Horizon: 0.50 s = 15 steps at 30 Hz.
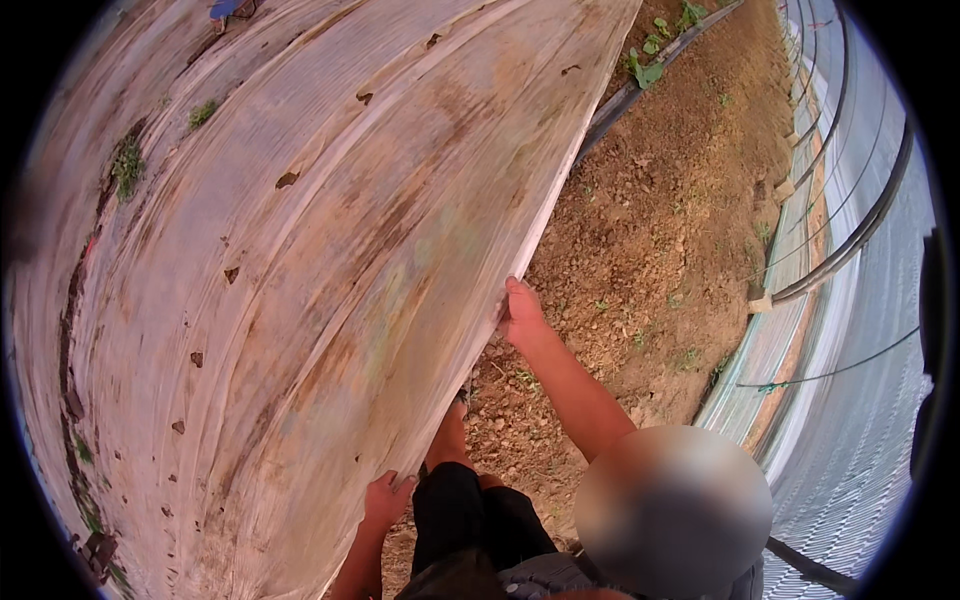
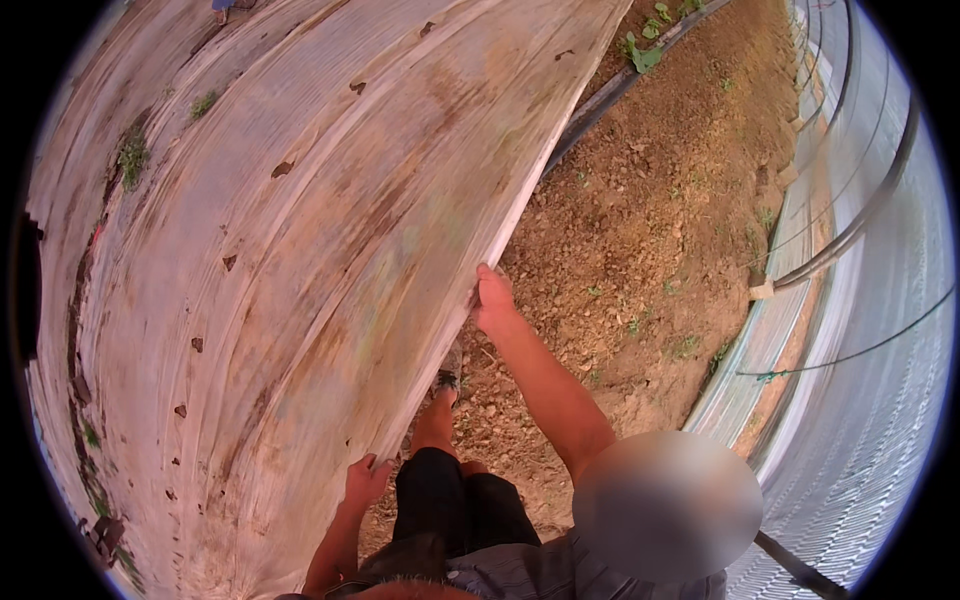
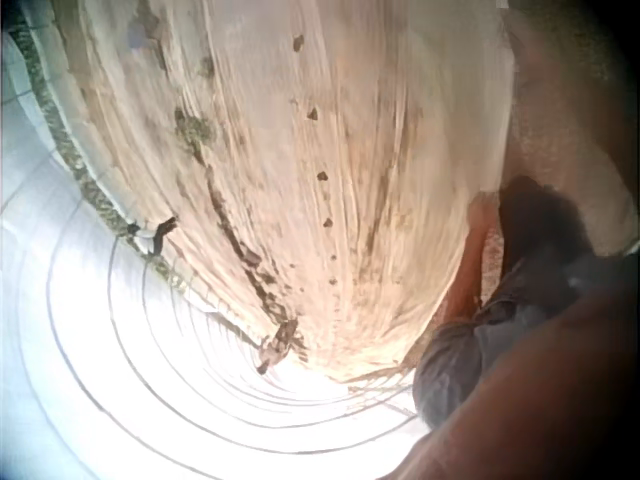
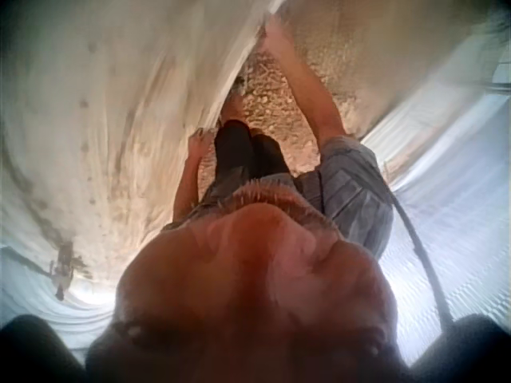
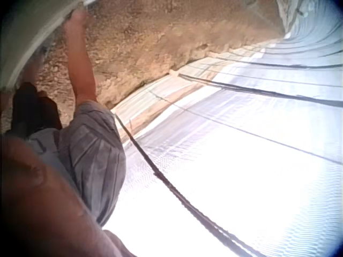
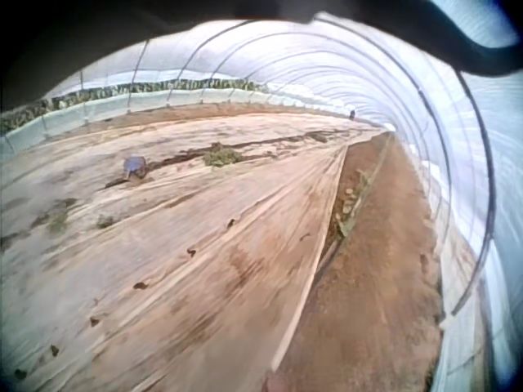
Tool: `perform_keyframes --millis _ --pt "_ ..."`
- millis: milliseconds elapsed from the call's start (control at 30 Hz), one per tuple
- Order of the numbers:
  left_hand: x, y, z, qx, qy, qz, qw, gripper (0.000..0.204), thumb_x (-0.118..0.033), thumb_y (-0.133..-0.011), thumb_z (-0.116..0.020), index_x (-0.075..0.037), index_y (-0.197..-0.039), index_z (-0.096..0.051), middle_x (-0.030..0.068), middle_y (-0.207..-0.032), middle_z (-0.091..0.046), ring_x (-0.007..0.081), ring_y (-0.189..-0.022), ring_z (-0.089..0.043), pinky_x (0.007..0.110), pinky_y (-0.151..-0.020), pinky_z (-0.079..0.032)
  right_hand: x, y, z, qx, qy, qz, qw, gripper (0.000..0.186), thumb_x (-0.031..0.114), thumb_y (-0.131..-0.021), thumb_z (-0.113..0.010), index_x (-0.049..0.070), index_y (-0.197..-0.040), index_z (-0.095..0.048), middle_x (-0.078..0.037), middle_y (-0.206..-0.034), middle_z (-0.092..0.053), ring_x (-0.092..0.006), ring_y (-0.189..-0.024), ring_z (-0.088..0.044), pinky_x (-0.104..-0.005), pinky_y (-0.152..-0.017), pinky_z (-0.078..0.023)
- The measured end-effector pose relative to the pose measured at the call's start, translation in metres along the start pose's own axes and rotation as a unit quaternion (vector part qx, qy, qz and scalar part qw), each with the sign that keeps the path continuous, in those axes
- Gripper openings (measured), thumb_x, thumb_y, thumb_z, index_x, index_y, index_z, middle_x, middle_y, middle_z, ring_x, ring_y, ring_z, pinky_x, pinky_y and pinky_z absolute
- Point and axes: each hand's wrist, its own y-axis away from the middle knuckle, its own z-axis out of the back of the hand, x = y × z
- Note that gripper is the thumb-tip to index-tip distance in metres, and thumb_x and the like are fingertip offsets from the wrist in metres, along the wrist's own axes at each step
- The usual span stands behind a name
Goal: The person is repairing a damaged greenhouse cover. They lift the plastic sheet, align it with the metal frame, and secure it using ties or clips. The person moves along the length of the greenhouse, repeating the process for multiple sections.
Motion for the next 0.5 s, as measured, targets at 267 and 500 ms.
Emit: perform_keyframes --millis 267,500 --pt "-0.201 -0.107 -0.006 -0.197 -0.054 -0.118 0.972 0.032 -0.026 -0.079 -0.072 -0.009 -0.105 -0.065 0.0144 -0.079 -0.067 0.0366 -0.075 -0.066 0.046 -0.066 -0.051 0.025 0.065 -0.036 -0.073 0.072 0.011 0.995 0.018 0.015 -0.089 -0.058 -0.001 -0.098 -0.058 -0.006 -0.076 -0.058 -0.0184 -0.06 -0.056 -0.0364 -0.051 -0.047" --pt "-0.244 -0.114 -0.023 0.046 -0.029 -0.008 0.998 0.024 -0.029 -0.086 -0.065 -0.007 -0.095 -0.066 0.021 -0.086 -0.067 0.0417 -0.078 -0.063 0.049 -0.067 -0.049 0.12 -0.005 -0.022 -0.066 0.058 -0.088 0.992 0.012 0.014 -0.094 -0.058 0.01 -0.089 -0.049 -0.002 -0.065 -0.047 -0.0159 -0.048 -0.048 -0.0336 -0.043 -0.042"
